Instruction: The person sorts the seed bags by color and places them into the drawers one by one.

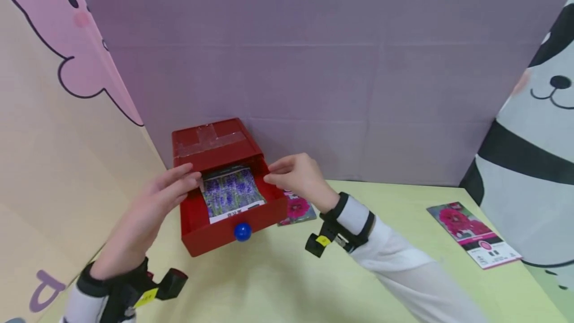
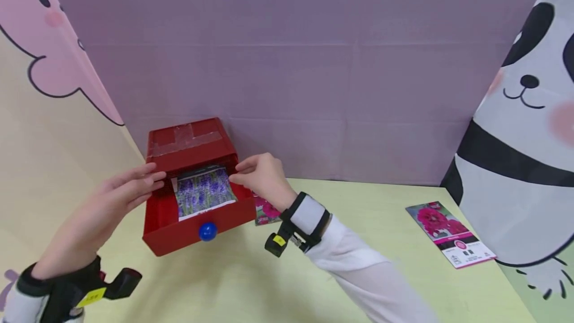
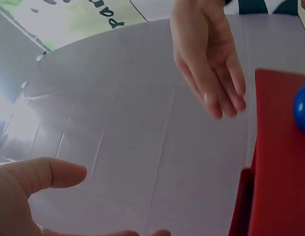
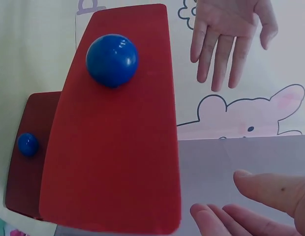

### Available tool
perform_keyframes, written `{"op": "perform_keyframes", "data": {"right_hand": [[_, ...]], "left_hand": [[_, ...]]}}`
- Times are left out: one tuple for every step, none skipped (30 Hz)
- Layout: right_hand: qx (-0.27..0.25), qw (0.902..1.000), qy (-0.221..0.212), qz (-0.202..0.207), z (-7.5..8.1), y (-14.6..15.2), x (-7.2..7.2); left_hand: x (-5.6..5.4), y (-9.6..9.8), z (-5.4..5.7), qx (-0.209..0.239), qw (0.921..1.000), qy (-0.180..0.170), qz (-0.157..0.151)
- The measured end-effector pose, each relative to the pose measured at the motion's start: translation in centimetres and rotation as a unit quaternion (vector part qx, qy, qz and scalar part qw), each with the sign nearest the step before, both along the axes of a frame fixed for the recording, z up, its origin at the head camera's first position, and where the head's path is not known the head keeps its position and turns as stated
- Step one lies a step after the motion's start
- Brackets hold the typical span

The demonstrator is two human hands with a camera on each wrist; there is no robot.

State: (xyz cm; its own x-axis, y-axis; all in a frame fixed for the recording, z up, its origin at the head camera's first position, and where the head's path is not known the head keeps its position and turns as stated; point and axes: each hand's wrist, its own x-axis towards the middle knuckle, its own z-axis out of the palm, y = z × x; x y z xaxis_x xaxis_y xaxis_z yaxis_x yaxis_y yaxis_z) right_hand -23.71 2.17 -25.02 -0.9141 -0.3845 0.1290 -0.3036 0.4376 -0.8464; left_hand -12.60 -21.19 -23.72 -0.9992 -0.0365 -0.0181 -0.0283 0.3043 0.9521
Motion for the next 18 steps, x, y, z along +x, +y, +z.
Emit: {"op": "perform_keyframes", "data": {"right_hand": [[0.002, 1.0000, 0.006, 0.001, 0.0, 0.2, 0.0], [0.004, 0.9999, 0.011, 0.001, 0.0, 0.5, 0.0], [0.007, 0.9999, 0.015, 0.001, 0.0, 0.7, 0.0], [0.009, 0.9998, 0.018, 0.002, 0.0, 0.9, 0.0], [0.009, 0.9998, 0.019, 0.002, -0.1, 1.2, -0.1], [0.010, 0.9997, 0.021, 0.003, -0.1, 1.4, -0.1], [0.010, 0.9997, 0.020, 0.003, -0.1, 1.6, -0.2], [0.010, 0.9998, 0.020, 0.001, -0.2, 1.8, -0.2], [0.010, 0.9998, 0.019, 0.000, -0.3, 1.9, -0.3], [0.010, 0.9997, 0.020, -0.001, -0.3, 2.1, -0.4], [0.010, 0.9997, 0.021, -0.001, -0.4, 2.2, -0.4], [0.011, 0.9997, 0.022, -0.001, -0.4, 2.3, -0.5], [0.012, 0.9997, 0.021, -0.003, -0.5, 2.4, -0.5], [0.013, 0.9997, 0.022, -0.004, -0.6, 2.5, -0.5], [0.015, 0.9996, 0.025, -0.003, -0.7, 2.6, -0.6], [0.017, 0.9995, 0.026, -0.004, -0.8, 2.7, -0.6], [0.019, 0.9994, 0.027, -0.004, -0.9, 2.9, -0.6], [0.021, 0.9994, 0.026, -0.006, -1.1, 3.0, -0.6]], "left_hand": [[0.0, -0.3, 0.1, -0.017, 0.9998, 0.001, 0.004], [0.0, -0.5, 0.2, -0.030, 0.9995, 0.004, 0.004], [0.0, -0.8, 0.2, -0.040, 0.9992, 0.006, 0.005], [-0.1, -1.1, 0.3, -0.049, 0.9987, 0.011, 0.007], [-0.1, -1.4, 0.4, -0.056, 0.9983, 0.011, 0.011], [-0.2, -1.7, 0.4, -0.059, 0.9981, 0.013, 0.014], [-0.3, -1.9, 0.4, -0.063, 0.9977, 0.017, 0.018], [-0.4, -2.2, 0.4, -0.063, 0.9976, 0.018, 0.021], [-0.5, -2.4, 0.4, -0.065, 0.9973, 0.020, 0.027], [-0.7, -2.7, 0.4, -0.067, 0.9970, 0.022, 0.032], [-0.8, -2.9, 0.3, -0.070, 0.9966, 0.022, 0.037], [-0.9, -3.1, 0.2, -0.071, 0.9964, 0.026, 0.039], [-1.1, -3.3, 0.2, -0.074, 0.9960, 0.027, 0.042], [-1.2, -3.5, 0.1, -0.078, 0.9956, 0.027, 0.044], [-1.3, -3.7, 0.0, -0.087, 0.9948, 0.028, 0.045], [-1.5, -3.9, -0.1, -0.096, 0.9940, 0.028, 0.045], [-1.6, -4.1, -0.2, -0.108, 0.9928, 0.027, 0.046], [-1.8, -4.3, -0.4, -0.119, 0.9916, 0.025, 0.045]]}}
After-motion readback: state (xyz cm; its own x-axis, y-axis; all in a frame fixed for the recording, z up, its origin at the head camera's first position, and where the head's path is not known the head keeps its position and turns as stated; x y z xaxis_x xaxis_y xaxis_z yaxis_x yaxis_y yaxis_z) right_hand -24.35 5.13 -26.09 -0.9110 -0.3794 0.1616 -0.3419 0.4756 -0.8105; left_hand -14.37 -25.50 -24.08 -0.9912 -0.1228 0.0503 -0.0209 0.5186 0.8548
